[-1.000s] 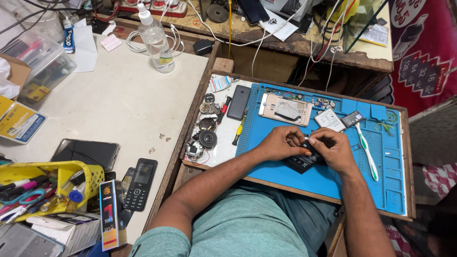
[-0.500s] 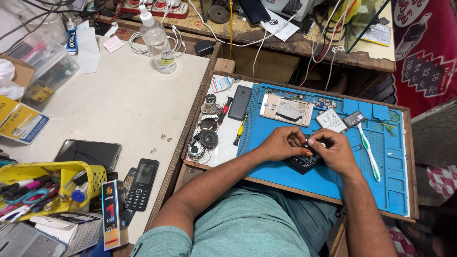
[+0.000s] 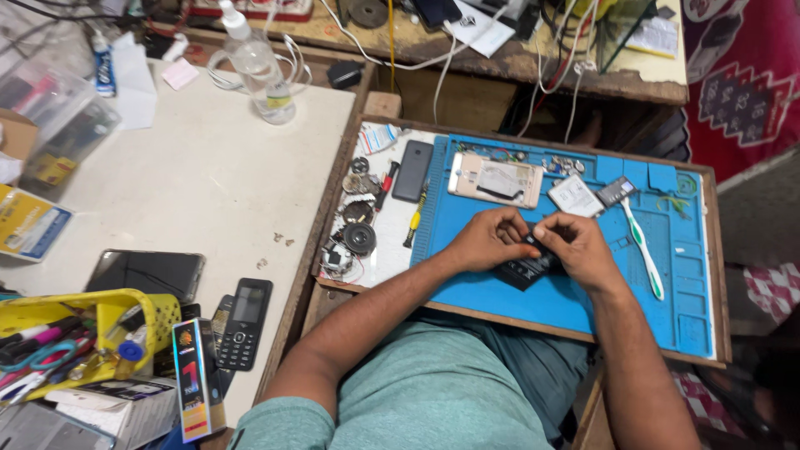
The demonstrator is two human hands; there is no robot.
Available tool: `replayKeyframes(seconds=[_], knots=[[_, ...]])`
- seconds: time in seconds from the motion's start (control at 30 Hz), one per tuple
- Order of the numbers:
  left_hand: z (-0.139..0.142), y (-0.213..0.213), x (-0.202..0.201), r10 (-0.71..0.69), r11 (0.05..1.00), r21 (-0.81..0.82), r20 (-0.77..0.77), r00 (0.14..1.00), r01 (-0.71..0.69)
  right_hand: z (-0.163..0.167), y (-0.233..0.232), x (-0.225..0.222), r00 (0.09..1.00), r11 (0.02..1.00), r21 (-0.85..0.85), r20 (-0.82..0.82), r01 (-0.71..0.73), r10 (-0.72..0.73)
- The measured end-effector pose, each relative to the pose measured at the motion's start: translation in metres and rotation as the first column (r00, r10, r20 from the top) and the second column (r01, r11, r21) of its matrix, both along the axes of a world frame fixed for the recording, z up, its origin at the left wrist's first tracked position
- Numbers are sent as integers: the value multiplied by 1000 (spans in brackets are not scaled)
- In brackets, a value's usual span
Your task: The person removes the old battery from a disassembled smartphone, compares it with a new battery, and installs the new battery into the phone. The person handles the phone body, old battery, and new battery, then places the new battery into the phone chassis.
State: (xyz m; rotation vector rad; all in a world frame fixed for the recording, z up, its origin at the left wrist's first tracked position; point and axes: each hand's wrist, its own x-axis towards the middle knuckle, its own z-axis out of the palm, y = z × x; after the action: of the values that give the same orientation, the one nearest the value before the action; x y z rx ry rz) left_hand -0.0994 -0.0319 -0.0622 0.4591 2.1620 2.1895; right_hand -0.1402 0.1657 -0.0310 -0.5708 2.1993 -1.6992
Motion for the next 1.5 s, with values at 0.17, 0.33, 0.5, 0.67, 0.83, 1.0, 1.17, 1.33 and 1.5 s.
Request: replayKeyframes(seconds=[0.17,0.33,0.5,0.67,0.83,1.0,1.17,1.33,1.5], knots=[[-9,7,-3,2,990,144,13,1000,-4,2,5,2,997,1000,12,-77,9,-8],[-13,4,-6,-72,958,283,110,991,39,2,12,-1,1000,995,-101,7,10,-9],[-8,-1,-6,-96,943,330,138,986,45,4,12,-4,988,971,-179,25,156,-154],[-10,-2,-6,-79,951,308,155,985,28,4,10,-3,994,976,-189,41,109,-103],[-10,-3,-6,-76,959,281,176,981,24,7,10,-2,996,975,-204,22,84,-82],[-10,-3,-7,-89,945,326,175,980,27,7,12,-4,994,981,-159,6,111,-111],[-11,-4,-7,-106,931,364,181,978,34,4,15,-4,999,982,-181,9,45,-44],[-8,-4,-6,-89,940,340,200,976,16,5,16,-3,1000,980,-196,20,-19,24],[-6,-4,-4,-108,929,368,221,969,20,3,17,-3,999,985,-165,3,-45,46]])
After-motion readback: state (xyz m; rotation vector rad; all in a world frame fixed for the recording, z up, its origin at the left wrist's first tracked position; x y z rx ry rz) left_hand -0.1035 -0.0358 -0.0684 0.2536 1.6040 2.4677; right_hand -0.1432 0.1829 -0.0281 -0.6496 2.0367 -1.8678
